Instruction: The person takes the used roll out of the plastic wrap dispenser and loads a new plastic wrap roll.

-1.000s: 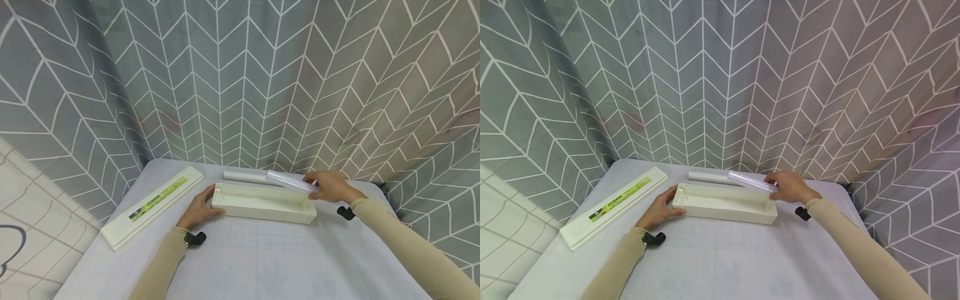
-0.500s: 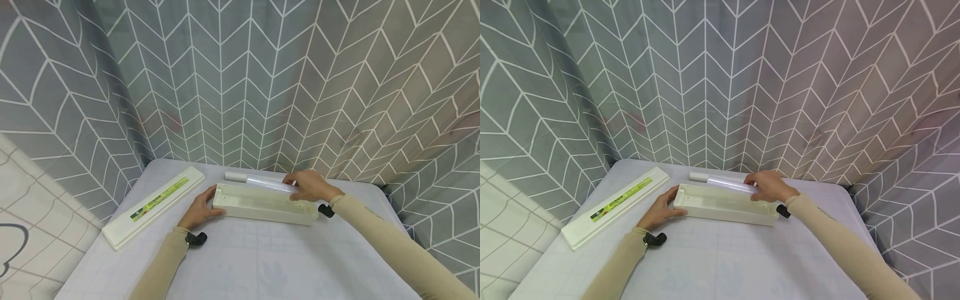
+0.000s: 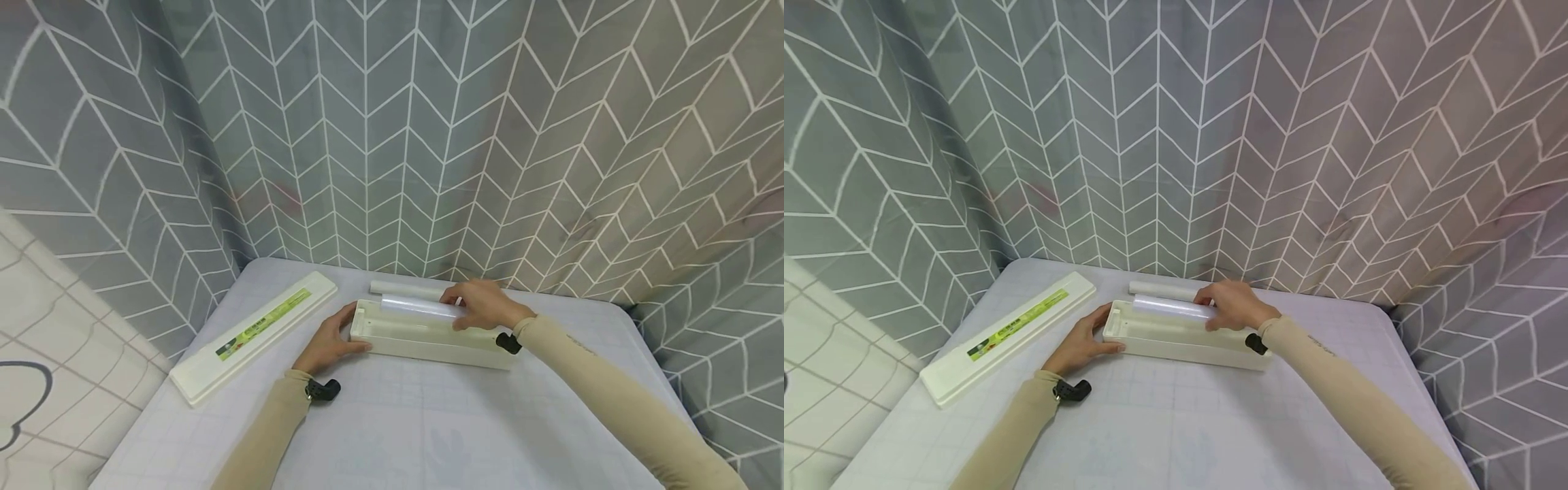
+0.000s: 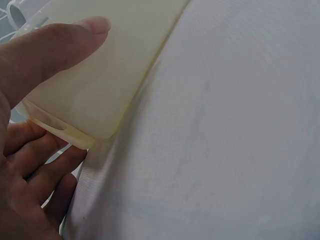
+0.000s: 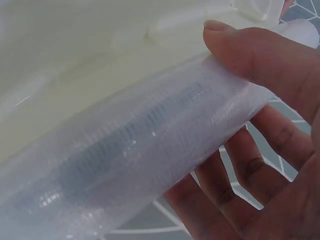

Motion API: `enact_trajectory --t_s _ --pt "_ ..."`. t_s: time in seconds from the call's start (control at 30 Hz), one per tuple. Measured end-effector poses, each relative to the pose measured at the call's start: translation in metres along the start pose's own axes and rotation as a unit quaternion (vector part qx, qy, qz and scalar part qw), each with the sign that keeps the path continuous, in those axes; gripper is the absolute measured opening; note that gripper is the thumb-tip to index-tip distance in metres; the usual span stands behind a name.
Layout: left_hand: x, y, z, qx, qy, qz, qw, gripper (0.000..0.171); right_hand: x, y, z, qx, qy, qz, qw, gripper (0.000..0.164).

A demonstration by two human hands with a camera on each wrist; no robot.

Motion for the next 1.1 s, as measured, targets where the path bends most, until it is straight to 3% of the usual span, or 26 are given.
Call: enact_trajectory --t_s 0.47,0.87,1.1 --pt "-0.002 0.001 0.0 0.001 -0.007 0.006 1.0 0.103 -0.016 0.025 0.018 -0.025 -0.012 0.026 0.999 0.044" --pt "-0.001 0.001 0.001 0.001 0.004 0.01 0.9999 0.102 -0.015 0.046 0.023 -0.048 -0.018 0.063 0.997 0.048" --pt "-0.001 0.0 0.001 0.004 0.004 0.016 0.9999 0.102 -0.02 0.052 0.025 -0.048 -0.045 0.069 0.995 0.045"
Point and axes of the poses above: each hand's wrist, its own z-axis towards the middle knuckle, its own y-axis out of the palm, x = y × z, the point moved 9 cm from there along z, towards the middle knuckle, and after that the axes turned 13 degrees about x, right-handed, at the moved point
